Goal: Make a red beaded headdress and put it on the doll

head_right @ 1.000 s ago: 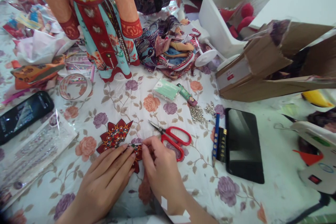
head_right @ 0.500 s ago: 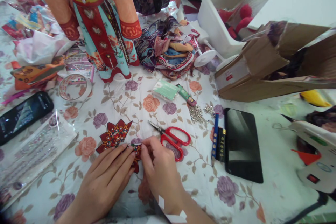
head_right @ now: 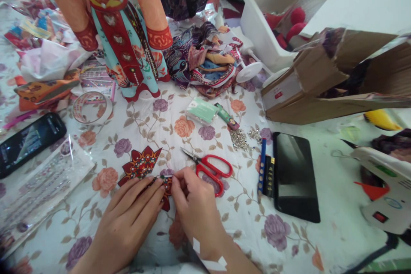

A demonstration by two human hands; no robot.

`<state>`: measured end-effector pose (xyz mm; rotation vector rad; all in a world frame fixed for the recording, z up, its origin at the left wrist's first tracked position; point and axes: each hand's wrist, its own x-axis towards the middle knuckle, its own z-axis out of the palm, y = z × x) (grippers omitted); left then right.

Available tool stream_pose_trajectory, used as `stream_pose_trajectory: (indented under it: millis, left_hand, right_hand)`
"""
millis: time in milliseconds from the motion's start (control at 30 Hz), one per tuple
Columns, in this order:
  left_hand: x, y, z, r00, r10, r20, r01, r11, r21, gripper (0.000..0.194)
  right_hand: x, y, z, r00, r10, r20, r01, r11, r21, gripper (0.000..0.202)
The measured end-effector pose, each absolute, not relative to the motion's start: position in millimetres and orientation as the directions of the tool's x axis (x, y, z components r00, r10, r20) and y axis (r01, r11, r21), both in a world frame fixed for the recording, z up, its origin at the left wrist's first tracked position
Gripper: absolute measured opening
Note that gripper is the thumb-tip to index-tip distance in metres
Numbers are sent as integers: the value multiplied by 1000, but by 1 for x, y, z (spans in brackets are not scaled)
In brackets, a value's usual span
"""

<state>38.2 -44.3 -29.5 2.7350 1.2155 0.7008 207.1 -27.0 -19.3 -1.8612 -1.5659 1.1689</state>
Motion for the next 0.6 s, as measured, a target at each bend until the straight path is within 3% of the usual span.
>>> stream_pose_trajectory:
  millis: [600]
  left_hand:
    - [40, -46, -31, 577, 727, 373, 705, -674, 223, 28]
  right_hand:
    - [203, -26, -24, 13, 996, -88, 669, -74, -739, 20]
